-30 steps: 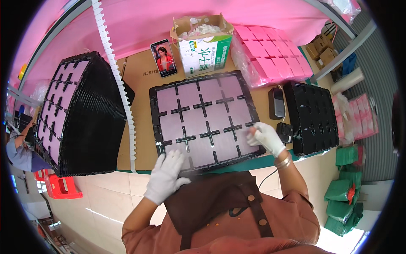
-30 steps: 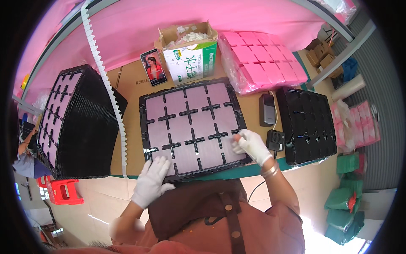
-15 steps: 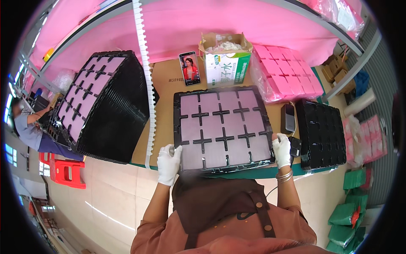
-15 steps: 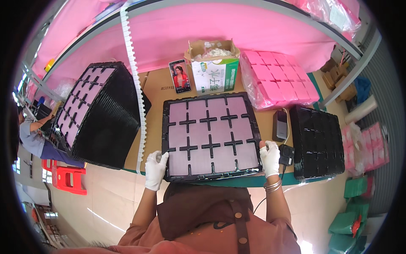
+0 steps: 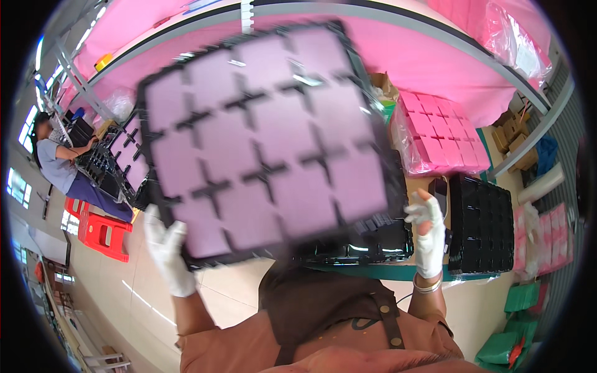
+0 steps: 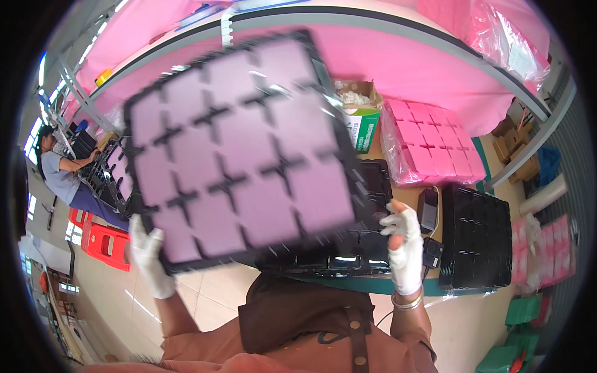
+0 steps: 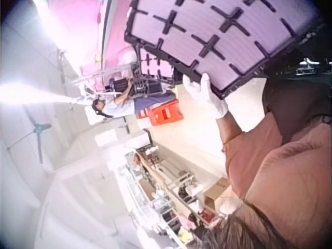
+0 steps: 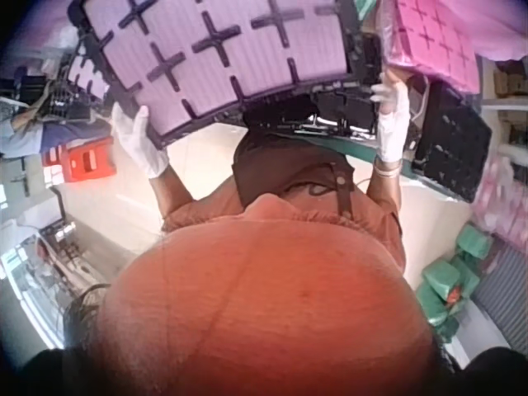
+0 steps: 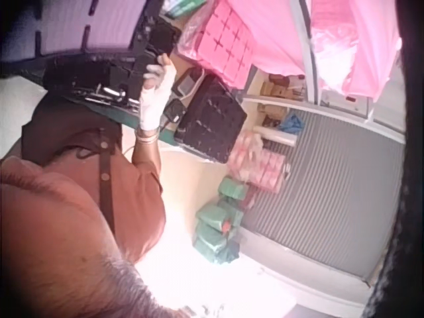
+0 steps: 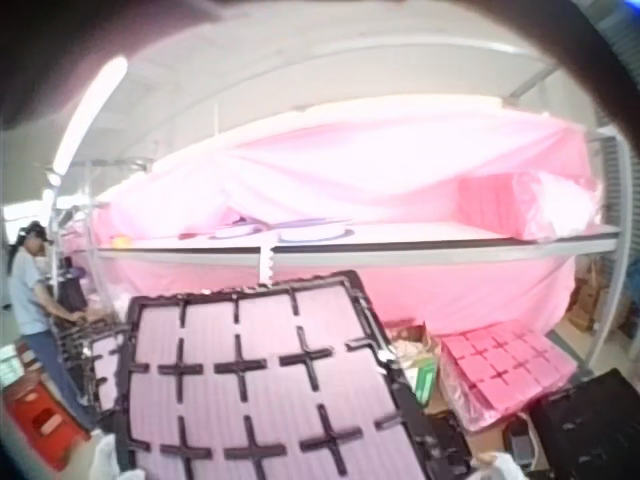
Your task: The person applies a white adhesive strip to the edge of a black plastic tray. They then place a pink plastic insert into the tray and press it down to secure it. The person repeats this process with multiple trays, stacking the finished units to the side.
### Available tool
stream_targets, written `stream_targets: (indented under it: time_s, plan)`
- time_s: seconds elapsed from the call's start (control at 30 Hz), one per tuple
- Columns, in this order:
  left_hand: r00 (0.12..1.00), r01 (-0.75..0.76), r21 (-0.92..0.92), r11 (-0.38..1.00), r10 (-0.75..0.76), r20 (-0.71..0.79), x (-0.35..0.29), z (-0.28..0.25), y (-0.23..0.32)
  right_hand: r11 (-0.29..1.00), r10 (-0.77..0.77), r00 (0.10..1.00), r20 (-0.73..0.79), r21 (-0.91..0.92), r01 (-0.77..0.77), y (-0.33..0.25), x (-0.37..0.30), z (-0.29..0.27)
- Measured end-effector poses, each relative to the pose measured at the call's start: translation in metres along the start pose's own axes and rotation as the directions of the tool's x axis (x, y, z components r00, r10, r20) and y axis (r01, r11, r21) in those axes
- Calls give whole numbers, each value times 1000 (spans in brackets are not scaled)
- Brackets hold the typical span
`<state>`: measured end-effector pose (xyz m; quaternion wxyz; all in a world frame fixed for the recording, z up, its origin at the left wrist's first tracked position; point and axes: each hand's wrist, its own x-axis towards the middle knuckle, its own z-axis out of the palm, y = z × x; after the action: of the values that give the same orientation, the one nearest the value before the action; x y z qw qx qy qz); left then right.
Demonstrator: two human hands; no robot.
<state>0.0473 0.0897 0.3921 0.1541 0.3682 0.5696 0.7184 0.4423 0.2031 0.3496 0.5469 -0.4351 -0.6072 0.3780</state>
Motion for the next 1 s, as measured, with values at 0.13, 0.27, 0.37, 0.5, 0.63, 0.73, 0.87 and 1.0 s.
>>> stream_targets:
  time_s: [0.13, 0.27, 0.37, 0.5, 0.63, 0.73, 0.87, 1.0]
  plan:
    - [982, -55, 49, 997, 63, -176, 73, -40, 33, 967, 35, 962, 270, -251, 35, 25, 5, 14]
    - [961, 58, 54, 997, -42, -273, 132, -68, 31, 964, -3, 914, 406, -241, 110, 36, -14, 41]
    - [952, 179, 138, 974, -136, -275, 168, -116, -3, 968, 101, 869, 484, -248, 25, 45, -27, 48]
    - [908, 289, 135, 948, -227, -351, 183, -121, -38, 948, 199, 836, 512, -315, -33, 45, -33, 42]
    - [910, 278, 210, 937, -187, -370, 185, -107, -46, 940, 231, 818, 527, -339, -46, 50, -35, 40]
    - [907, 330, 190, 925, -255, -336, 182, -111, -40, 945, 230, 809, 542, -323, -52, 52, -34, 42]
    - [860, -119, 490, 863, 336, -383, 140, -83, -37, 951, 206, 846, 492, -306, -53, 57, -32, 44]
    - [723, -509, 716, 478, 689, 55, 57, -15, -48, 943, 153, 854, 498, -332, 25, 73, -28, 56]
